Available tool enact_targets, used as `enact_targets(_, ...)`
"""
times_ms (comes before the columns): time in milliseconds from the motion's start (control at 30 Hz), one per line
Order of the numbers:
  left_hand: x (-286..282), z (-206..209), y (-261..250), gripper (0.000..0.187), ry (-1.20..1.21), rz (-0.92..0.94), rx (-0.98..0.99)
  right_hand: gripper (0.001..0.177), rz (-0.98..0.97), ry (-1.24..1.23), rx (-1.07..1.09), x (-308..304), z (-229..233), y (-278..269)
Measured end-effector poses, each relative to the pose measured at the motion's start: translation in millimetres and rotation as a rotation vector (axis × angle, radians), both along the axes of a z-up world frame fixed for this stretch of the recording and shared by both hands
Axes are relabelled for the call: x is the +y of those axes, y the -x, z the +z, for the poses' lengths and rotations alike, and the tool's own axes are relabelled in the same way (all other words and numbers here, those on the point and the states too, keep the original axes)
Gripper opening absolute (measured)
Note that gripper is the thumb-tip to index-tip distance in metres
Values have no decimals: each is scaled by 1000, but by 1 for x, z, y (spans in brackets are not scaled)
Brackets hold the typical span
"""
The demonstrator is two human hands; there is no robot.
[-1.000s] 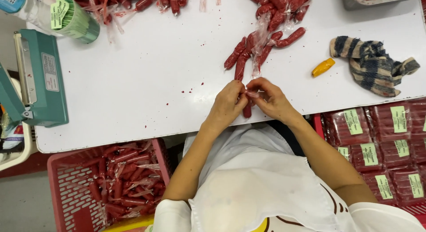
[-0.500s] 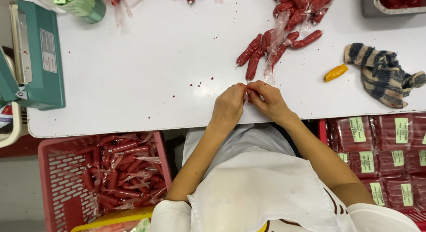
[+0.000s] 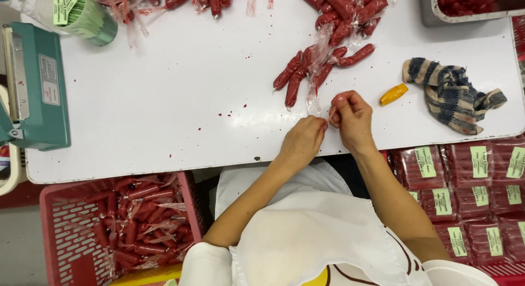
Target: The person ties links of raw sausage together by hand on a white work table. They pick up individual sausage links, twist them to form a chain, and place the finished bundles on the table. The workspace includes a red basket filled with packaged sausages and a container of raw meat.
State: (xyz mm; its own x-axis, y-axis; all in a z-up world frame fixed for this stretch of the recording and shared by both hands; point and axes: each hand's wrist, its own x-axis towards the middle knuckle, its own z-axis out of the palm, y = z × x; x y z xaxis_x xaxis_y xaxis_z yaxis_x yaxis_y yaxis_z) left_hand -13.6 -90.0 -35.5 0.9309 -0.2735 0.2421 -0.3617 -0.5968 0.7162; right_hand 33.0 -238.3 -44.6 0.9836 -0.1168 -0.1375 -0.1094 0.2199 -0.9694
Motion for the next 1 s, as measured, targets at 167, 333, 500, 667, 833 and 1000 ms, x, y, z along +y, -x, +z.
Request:
enact_targets(167,85,25,13,22,-305,-25,338,17,143,36,29,14,-4,4)
enact_targets(333,152,54,4,15,-1082,235,616,20,340,280,22,23,2,2)
enact_targets(500,83,25,-108,20,-578,195,65,16,540,559,-33,24,-7,4)
enact_targets(667,42,8,-157,20,-347,208,14,17,457,570,-108,13,11,12)
enact_targets(833,77,19,-119,16,-104,204,145,15,360,536,-347,31,42,9)
enact_targets(1000,115,51,-46,27,411,206,418,52,402,1060,-899,92,77,-4)
